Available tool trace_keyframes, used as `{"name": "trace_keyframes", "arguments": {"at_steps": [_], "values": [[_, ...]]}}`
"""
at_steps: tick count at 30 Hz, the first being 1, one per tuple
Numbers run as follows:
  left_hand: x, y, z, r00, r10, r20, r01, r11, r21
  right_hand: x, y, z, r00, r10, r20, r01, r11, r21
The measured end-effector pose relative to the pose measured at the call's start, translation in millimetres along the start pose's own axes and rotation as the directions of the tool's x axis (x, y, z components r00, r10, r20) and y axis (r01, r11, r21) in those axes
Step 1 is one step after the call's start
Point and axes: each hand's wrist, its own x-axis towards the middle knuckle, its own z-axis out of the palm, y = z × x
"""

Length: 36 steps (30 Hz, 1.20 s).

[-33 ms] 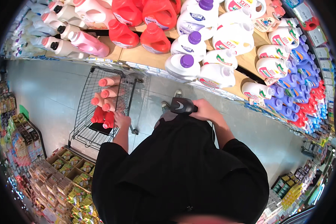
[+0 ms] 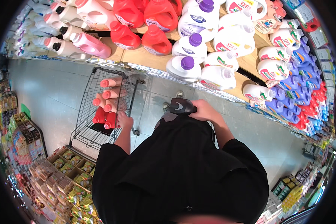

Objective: Scan various detergent and household cleaner bottles using a handheld scanner.

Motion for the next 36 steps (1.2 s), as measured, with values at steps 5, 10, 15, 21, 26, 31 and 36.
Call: {"name": "trace_keyframes", "arguments": {"at_steps": [5,10,15,21,26,31,36], "values": [[-21.6,70.2,59.7,0.728,-0.048,0.684,0.568,0.603,-0.561,39.0,-12.0,-3.3,0.985,-0.154,0.075,0.155,0.988,-0.005],[-46.5,135.9,22.2,0.929,0.232,0.287,-0.094,0.901,-0.423,63.0,-23.4,-4.5,0.942,-0.276,0.19,0.267,0.961,0.07],[-9.9,129.8,-43.6,0.894,0.247,0.373,-0.162,0.956,-0.245,73.7,-27.8,1.8,0.901,-0.349,0.256,0.342,0.937,0.072],[1.6,119.4,-30.6,0.95,0.021,0.312,0.113,0.908,-0.405,84.8,-31.3,7.0,0.923,-0.297,0.246,0.291,0.955,0.058],[48.3,86.6,6.2,0.875,0.393,0.284,-0.275,0.884,-0.378,110.0,-56.7,35.4,0.967,-0.234,0.097,0.234,0.972,0.012],[107.1,72.7,-59.2,0.88,0.387,0.275,-0.275,0.887,-0.37,127.9,-112.0,74.9,0.962,-0.248,-0.111,0.258,0.962,0.087],[138.3,6.8,-66.4,0.927,0.327,0.182,-0.183,0.82,-0.542,150.3,-145.7,121.7,0.995,-0.037,-0.09,0.05,0.989,0.138]]}}
